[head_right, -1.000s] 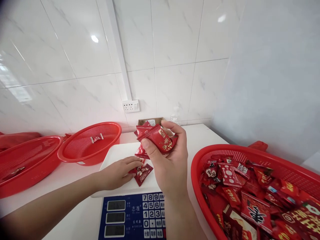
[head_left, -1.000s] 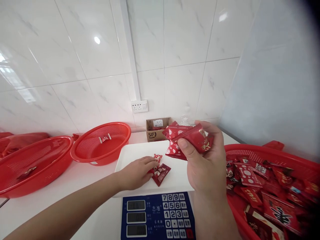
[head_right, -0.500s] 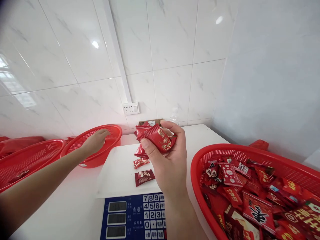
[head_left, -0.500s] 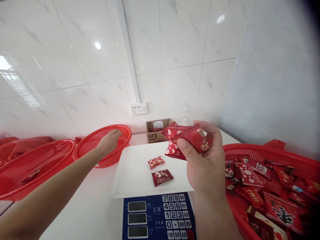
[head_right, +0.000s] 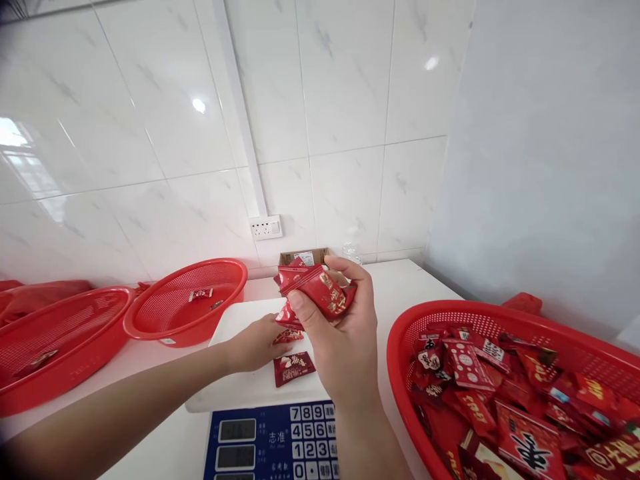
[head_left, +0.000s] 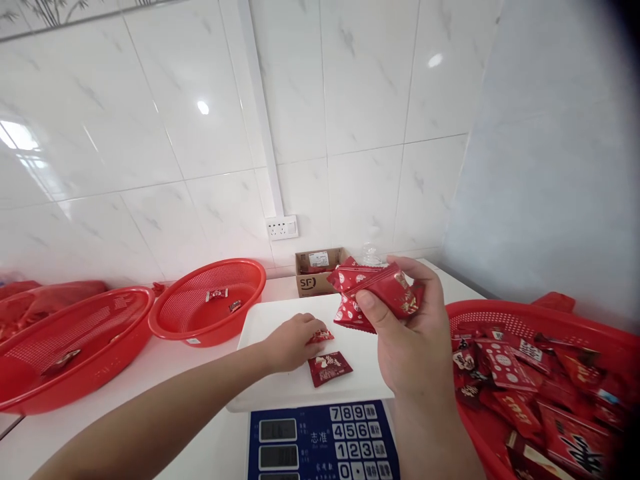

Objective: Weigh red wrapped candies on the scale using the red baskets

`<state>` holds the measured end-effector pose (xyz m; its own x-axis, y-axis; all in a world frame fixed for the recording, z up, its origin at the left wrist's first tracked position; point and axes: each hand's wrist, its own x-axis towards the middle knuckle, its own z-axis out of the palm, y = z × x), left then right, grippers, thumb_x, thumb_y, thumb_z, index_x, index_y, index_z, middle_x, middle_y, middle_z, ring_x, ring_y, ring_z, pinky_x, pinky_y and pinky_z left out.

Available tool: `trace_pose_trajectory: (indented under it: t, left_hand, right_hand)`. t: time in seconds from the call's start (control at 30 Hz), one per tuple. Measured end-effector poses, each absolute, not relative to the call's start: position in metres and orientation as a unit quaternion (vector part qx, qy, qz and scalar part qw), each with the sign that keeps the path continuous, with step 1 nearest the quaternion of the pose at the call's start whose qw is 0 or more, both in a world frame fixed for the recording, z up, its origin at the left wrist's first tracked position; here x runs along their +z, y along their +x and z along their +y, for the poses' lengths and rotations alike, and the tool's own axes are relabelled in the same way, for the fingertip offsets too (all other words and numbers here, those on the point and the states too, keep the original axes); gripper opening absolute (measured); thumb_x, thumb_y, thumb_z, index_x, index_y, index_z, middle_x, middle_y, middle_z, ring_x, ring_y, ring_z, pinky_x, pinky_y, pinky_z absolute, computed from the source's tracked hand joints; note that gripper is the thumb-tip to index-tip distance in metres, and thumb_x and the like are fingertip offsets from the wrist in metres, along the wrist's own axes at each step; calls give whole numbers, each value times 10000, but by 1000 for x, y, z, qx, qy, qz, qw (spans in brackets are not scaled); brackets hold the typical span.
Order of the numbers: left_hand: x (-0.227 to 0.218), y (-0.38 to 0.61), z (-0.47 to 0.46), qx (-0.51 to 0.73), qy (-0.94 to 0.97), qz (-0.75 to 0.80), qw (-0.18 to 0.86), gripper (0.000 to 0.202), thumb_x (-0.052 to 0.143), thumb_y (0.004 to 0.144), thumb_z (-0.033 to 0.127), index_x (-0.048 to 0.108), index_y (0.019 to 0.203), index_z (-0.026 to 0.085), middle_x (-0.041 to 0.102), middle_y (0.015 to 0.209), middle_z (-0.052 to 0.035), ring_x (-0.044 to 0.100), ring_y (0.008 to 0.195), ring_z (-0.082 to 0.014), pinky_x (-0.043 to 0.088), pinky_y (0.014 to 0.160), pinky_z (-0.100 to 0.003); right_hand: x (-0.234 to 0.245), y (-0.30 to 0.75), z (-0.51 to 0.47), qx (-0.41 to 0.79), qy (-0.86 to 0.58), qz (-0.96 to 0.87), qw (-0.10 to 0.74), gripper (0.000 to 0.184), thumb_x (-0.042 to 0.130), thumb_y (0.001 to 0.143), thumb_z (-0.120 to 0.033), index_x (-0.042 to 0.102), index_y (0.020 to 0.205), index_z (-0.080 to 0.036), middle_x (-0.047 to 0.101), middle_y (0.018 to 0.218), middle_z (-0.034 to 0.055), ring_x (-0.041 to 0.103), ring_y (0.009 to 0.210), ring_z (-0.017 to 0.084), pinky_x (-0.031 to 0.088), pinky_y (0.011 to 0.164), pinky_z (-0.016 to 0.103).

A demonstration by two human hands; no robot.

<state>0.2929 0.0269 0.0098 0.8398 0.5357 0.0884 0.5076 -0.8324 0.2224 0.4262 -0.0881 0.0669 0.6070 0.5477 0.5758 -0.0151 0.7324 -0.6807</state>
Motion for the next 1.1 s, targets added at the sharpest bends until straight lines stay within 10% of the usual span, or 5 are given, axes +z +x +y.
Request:
trace_pose_trajectory:
  t: [0.3, 0.57, 0.83, 1.1]
  left_hand:
    - [29, 252, 68, 140, 924, 356, 28, 239, 430, 866, 179, 618, 1008, 220, 631, 1064, -57, 558, 1013, -210, 445, 883, -333]
    - [64, 198, 111, 188, 836, 516, 5, 397, 383, 886, 343, 512, 1200, 136, 522, 1268, -186, 454, 1193, -353, 409, 916, -529]
    - [15, 264, 6, 85, 946, 284, 129, 481, 516, 850, 461, 486, 1286, 258, 444, 1394, -91, 419, 1274, -234, 371, 1037, -370]
    - [9, 276, -9, 79, 973, 184, 114, 271, 498, 843, 128, 633, 1054, 230, 605, 1120, -72, 555, 1012, -203, 451, 913, -335]
  right_hand:
    - [70, 428, -91, 180, -323, -386, 845, 377, 757, 660, -263, 579, 987, -323, 612, 980, -16, 629, 728, 138, 554, 567, 246]
    - [71, 427, -92, 183, -320, -382, 848, 379, 759, 651, -260, 585, 980, -330, 604, 1003, -20, 628, 751, 137, 554, 574, 248]
    - [68, 425, -88, 161, -338, -383, 844, 381, 763, 652, -269, 593, 993, -290, 610, 990, -4, 616, 767, 137, 537, 596, 244]
    - [66, 425, -88, 165, -342, -388, 840, 402, 763, 668, -254, 582, 1025, -292, 622, 963, -23, 610, 734, 119, 524, 640, 250]
